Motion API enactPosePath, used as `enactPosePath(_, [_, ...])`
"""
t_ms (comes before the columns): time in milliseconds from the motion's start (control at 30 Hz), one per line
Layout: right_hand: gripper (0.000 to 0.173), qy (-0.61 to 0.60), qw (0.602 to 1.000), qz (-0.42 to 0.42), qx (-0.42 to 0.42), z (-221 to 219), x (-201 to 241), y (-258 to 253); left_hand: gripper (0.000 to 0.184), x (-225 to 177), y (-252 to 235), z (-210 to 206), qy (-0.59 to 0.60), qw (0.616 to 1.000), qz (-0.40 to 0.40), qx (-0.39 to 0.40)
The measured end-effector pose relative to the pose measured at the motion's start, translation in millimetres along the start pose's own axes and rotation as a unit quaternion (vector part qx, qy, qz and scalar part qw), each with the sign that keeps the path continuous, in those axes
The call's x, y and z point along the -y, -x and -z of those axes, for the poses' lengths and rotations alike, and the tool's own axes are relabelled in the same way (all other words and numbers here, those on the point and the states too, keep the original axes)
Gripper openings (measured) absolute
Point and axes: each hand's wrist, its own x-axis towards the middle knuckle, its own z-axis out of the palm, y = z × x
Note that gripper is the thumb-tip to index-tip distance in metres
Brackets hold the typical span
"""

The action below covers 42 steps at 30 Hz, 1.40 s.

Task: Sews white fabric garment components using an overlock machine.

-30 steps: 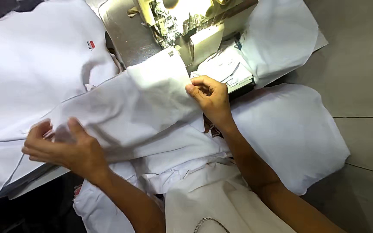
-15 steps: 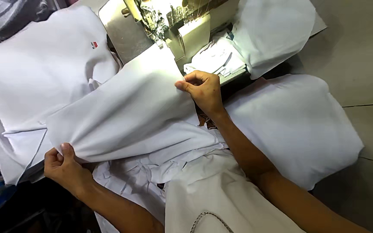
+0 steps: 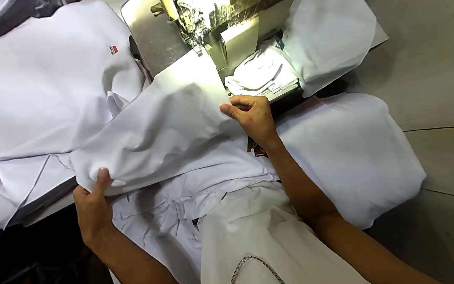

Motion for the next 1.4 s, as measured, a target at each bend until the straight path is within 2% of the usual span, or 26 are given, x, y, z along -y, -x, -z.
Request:
enactPosePath(33, [0.015, -0.006, 1.000, 0.000, 0.003, 1, 0, 0, 0.018, 1, -1, -2, 0.038, 0.999, -0.009, 0.000])
enactPosePath(100, [0.013, -0.025, 1.000, -0.006, -0.002, 2, 0, 0, 0.020, 3, 0, -3, 0.082, 0.996, -0.011, -0.014])
enactPosePath(300, [0.012, -0.040, 0.999, -0.011, -0.026, 1, 0, 5, 0.021, -2, 1, -10, 0.054, 0.991, 0.011, -0.125])
enactPosePath(500, [0.012, -0.050, 0.998, -0.003, -0.027, 0, -4, 6, 0.025, -3, 0, -10, 0.033, 0.992, 0.034, -0.115])
enactPosePath(600, [0.012, -0.040, 0.999, -0.007, -0.022, 0, -4, 4, 0.022, -5, 2, -13, 0.041, 0.995, 0.050, -0.078])
enactPosePath(667, [0.012, -0.031, 0.999, -0.013, -0.019, 0, -3, 2, 0.025, -4, 6, -17, 0.059, 0.996, 0.039, -0.052])
enactPosePath(733, [0.012, -0.034, 0.999, -0.008, -0.018, 1, -4, 2, 0.038, 0, 5, -19, 0.078, 0.995, 0.011, -0.056])
enactPosePath(767, [0.012, -0.038, 0.999, -0.008, -0.020, 1, -6, 4, 0.038, 3, 4, -20, 0.085, 0.994, -0.007, -0.064])
enactPosePath(867, [0.013, -0.038, 0.999, -0.005, -0.022, 0, -9, 8, 0.032, 7, 1, -23, 0.118, 0.989, -0.049, -0.080])
enactPosePath(1033, [0.011, -0.036, 0.999, 0.002, -0.022, -1, -9, 4, 0.021, 0, -3, -28, 0.099, 0.989, -0.041, -0.104])
enactPosePath(1400, [0.010, -0.047, 0.999, 0.016, -0.013, -1, -3, -4, 0.022, -8, -27, -19, 0.090, 0.990, -0.063, -0.088])
